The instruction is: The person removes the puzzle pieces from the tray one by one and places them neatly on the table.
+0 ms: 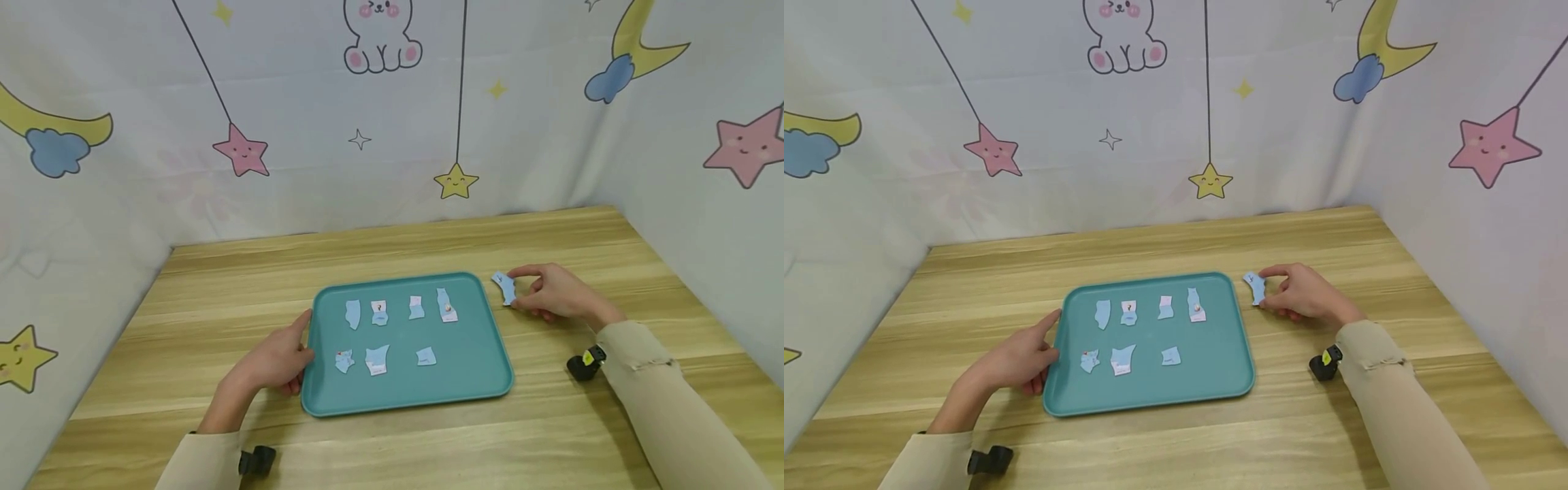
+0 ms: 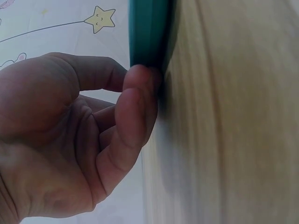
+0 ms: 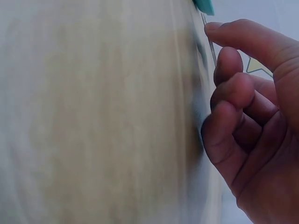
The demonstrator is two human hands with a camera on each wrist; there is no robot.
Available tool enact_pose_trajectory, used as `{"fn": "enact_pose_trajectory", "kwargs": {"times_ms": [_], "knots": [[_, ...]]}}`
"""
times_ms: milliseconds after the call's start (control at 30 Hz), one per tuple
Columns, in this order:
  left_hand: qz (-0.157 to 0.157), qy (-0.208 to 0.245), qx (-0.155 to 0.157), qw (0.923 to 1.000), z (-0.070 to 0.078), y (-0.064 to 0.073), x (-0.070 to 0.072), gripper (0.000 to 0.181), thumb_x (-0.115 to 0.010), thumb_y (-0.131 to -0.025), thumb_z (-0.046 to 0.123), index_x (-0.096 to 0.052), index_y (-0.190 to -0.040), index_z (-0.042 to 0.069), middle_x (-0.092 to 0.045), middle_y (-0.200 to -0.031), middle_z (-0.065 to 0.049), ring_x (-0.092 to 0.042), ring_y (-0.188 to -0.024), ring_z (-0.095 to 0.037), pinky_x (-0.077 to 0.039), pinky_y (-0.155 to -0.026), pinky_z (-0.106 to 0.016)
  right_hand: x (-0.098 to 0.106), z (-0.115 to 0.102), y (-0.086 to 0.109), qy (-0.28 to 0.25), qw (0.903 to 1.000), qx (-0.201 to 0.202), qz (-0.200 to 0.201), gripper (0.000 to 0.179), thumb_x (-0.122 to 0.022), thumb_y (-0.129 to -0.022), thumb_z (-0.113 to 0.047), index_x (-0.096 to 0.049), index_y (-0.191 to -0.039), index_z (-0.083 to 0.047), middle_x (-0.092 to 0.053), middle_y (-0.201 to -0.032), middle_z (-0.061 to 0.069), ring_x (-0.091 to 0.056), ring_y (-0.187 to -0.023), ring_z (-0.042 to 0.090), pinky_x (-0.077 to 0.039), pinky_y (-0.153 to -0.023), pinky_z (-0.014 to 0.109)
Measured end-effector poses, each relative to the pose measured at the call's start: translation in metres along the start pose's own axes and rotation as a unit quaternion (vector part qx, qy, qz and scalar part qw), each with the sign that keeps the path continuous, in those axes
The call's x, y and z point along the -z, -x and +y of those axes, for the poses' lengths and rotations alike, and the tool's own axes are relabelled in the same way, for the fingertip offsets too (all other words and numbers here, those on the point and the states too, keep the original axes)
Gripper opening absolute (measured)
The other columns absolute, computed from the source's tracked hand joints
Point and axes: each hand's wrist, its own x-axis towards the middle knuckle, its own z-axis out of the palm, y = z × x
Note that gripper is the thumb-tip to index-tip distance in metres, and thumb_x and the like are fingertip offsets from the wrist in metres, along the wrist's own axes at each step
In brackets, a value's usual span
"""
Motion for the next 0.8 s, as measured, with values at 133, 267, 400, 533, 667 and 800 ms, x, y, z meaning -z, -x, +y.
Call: {"fn": "enact_pose_trajectory", "kwargs": {"times_ms": [133, 267, 400, 533, 667, 800], "knots": [[0.0, 0.0, 0.0, 1.0, 0.0014, 0.0009, 0.0004, 0.08, -0.049, -0.101, 0.002, -0.005, -0.167, -0.006, -0.059, -0.058, -0.008, -0.06, -0.045, -0.017, -0.056, -0.046, -0.034, 0.0011, 0.0007, -0.0012, 0.006, 1.0, -0.001, 0.004, 0.069, -0.08, -0.091, -0.024, -0.053, -0.152, -0.006, -0.057, -0.06, -0.001, -0.045, -0.046, 0.01, -0.044, -0.046, 0.027], [0.001, 0.0, 0.001, 1.0, 0.0031, 0.0021, 0.0005, 0.08, -0.049, -0.101, 0.002, -0.005, -0.167, -0.006, -0.059, -0.058, -0.008, -0.06, -0.045, -0.017, -0.056, -0.045, -0.034, 0.0017, 0.0018, -0.0034, 0.016, 0.9999, 0.002, 0.006, 0.068, -0.08, -0.091, -0.026, -0.054, -0.151, -0.007, -0.057, -0.06, -0.001, -0.043, -0.048, 0.009, -0.041, -0.046, 0.026], [0.002, -0.001, 0.003, 1.0, 0.0041, 0.0031, 0.0006, 0.079, -0.049, -0.101, 0.002, -0.005, -0.167, -0.006, -0.059, -0.058, -0.008, -0.06, -0.045, -0.017, -0.056, -0.046, -0.034, 0.0022, 0.0027, -0.0055, 0.024, 0.9997, 0.002, 0.006, 0.067, -0.08, -0.092, -0.026, -0.055, -0.151, -0.007, -0.058, -0.06, -0.001, -0.046, -0.051, 0.01, -0.039, -0.048, 0.025], [0.003, -0.001, 0.003, 1.0, 0.0046, 0.0037, 0.0005, 0.079, -0.049, -0.101, 0.002, -0.005, -0.167, -0.006, -0.059, -0.058, -0.008, -0.06, -0.045, -0.017, -0.055, -0.046, -0.034, 0.0025, 0.0033, -0.0068, 0.021, 0.9997, 0.005, 0.005, 0.069, -0.081, -0.091, -0.026, -0.054, -0.151, -0.006, -0.058, -0.06, -0.001, -0.047, -0.052, 0.01, -0.039, -0.048, 0.025], [0.004, 0.001, 0.002, 1.0, 0.0043, 0.0036, 0.0002, 0.079, -0.049, -0.101, 0.002, -0.006, -0.167, -0.007, -0.059, -0.058, -0.008, -0.059, -0.045, -0.017, -0.055, -0.045, -0.034, 0.0027, 0.0048, -0.0083, 0.021, 0.9997, 0.01, 0.005, 0.069, -0.081, -0.091, -0.026, -0.054, -0.151, -0.005, -0.057, -0.06, -0.001, -0.047, -0.051, 0.01, -0.039, -0.047, 0.025], [0.006, 0.001, 0.0, 1.0, 0.0035, 0.0029, -0.0003, 0.079, -0.049, -0.101, 0.002, -0.006, -0.167, -0.007, -0.059, -0.059, -0.008, -0.059, -0.044, -0.017, -0.055, -0.046, -0.034, 0.0034, 0.0055, -0.0088, 0.018, 0.9998, 0.01, 0.002, 0.07, -0.081, -0.09, -0.025, -0.054, -0.152, -0.005, -0.057, -0.06, -0.001, -0.046, -0.051, 0.009, -0.038, -0.047, 0.024]]}}
